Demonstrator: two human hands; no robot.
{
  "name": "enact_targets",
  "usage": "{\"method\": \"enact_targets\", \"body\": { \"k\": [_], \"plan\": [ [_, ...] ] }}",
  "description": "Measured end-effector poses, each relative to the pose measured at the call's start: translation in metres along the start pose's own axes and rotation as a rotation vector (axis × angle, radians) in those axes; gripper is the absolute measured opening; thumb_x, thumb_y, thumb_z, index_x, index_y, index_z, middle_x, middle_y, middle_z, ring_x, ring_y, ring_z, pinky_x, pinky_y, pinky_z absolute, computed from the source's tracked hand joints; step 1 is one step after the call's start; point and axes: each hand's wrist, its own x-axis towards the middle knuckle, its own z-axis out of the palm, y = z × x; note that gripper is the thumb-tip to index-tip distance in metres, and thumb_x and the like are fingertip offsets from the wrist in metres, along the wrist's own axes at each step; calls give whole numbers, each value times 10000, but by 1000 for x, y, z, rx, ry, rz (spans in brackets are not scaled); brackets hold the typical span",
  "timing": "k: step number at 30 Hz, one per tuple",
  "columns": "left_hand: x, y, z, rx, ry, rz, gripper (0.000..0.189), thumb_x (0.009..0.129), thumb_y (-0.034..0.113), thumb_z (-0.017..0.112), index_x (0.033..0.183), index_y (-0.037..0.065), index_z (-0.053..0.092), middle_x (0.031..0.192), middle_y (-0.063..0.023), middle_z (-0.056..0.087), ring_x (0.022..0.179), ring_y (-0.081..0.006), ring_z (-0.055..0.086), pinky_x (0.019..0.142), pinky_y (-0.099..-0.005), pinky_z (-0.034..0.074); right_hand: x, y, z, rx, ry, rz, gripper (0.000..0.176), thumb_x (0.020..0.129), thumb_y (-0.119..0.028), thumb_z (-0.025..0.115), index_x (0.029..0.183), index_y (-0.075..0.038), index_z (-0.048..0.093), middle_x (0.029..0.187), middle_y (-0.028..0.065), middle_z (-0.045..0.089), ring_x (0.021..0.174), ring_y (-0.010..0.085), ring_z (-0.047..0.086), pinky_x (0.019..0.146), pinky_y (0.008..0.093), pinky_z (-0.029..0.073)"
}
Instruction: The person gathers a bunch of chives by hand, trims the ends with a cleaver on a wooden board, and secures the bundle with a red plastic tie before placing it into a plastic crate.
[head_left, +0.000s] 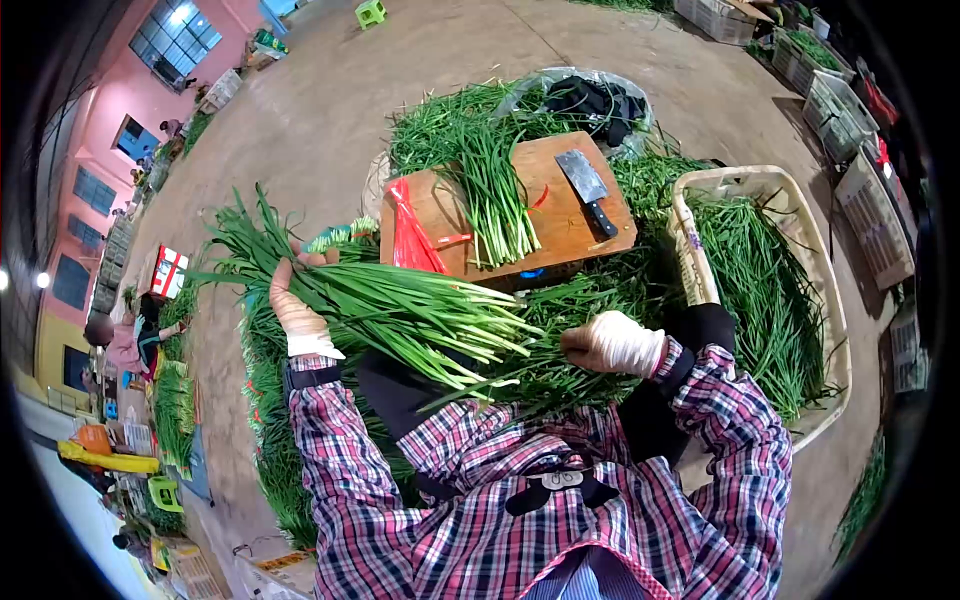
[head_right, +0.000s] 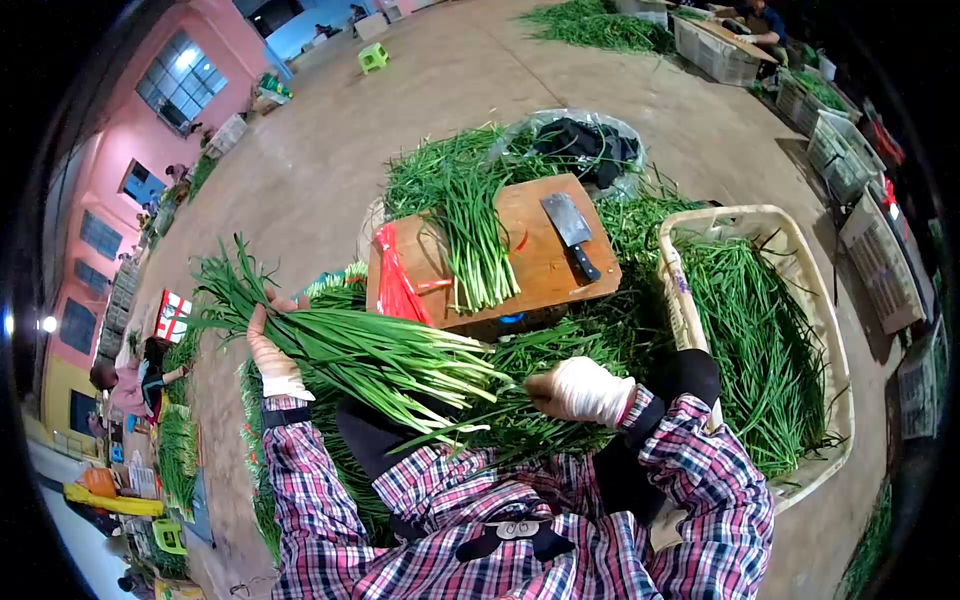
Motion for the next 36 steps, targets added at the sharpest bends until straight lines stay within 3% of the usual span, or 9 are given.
{"method": "enact_targets", "body": {
  "k": [6,8,13,16,19,24,29,32,36],
  "plan": [
    [10,15,-2,-172,138,-12,244,868,255,676,1036,80,655,832,-38,670,806,-201,651,995,-471,493,-30,16,0,-301,-315,214,211,805,-267,639,926,-95,663,775,143,679,765,354,676,674,458,538],
    [20,25,-24,-104,56,-1,184,855,251,691,933,85,677,883,-38,698,938,-188,653,1028,-473,474,-36,22,6,-412,-412,277,230,801,-270,638,928,-80,667,774,144,683,776,345,684,687,455,544],
    [30,33,-49,-143,111,36,242,851,302,688,761,83,635,881,-98,694,1053,-354,629,1001,-596,441,-28,-21,-3,-158,-256,210,453,790,-395,699,1122,-97,622,750,181,666,739,362,677,659,463,535],
    [31,25,-54,-156,87,75,273,850,323,685,741,80,626,888,-107,691,1071,-411,609,983,-639,424,-21,-33,25,75,-280,101,595,825,-505,668,1293,-144,588,912,176,701,849,356,680,724,432,539],
    [30,15,-52,-143,121,68,270,843,316,688,736,77,625,862,-97,682,1037,-382,629,964,-593,465,-10,-60,24,211,-410,102,559,859,-503,650,1297,-159,592,957,148,712,886,330,684,764,408,537],
    [-7,11,20,-171,190,-2,284,817,334,704,760,70,613,872,-85,654,934,-337,645,901,-513,516,5,-110,-45,461,-228,14,612,805,-407,763,1319,-131,577,956,145,712,890,295,693,801,376,540],
    [10,-8,38,-30,74,-19,214,830,258,668,775,65,593,851,-107,653,808,-286,643,786,-469,544,51,-83,-77,293,469,-162,883,699,-347,844,1422,-53,431,1233,197,615,1129,331,604,949,391,493],
    [-5,-16,79,-130,-35,-218,188,840,226,666,798,54,604,808,-100,657,773,-292,663,756,-466,567,61,-89,-81,120,429,-86,916,685,-377,851,1421,-35,426,1331,220,551,1197,356,559,987,405,475],
    [6,-32,89,-164,-105,-345,167,840,196,672,903,48,630,794,-92,653,793,-305,682,732,-453,586,67,-96,-53,136,509,-214,925,668,-321,865,1425,-30,420,1328,218,539,1229,368,527,1011,410,451]
  ]
}}
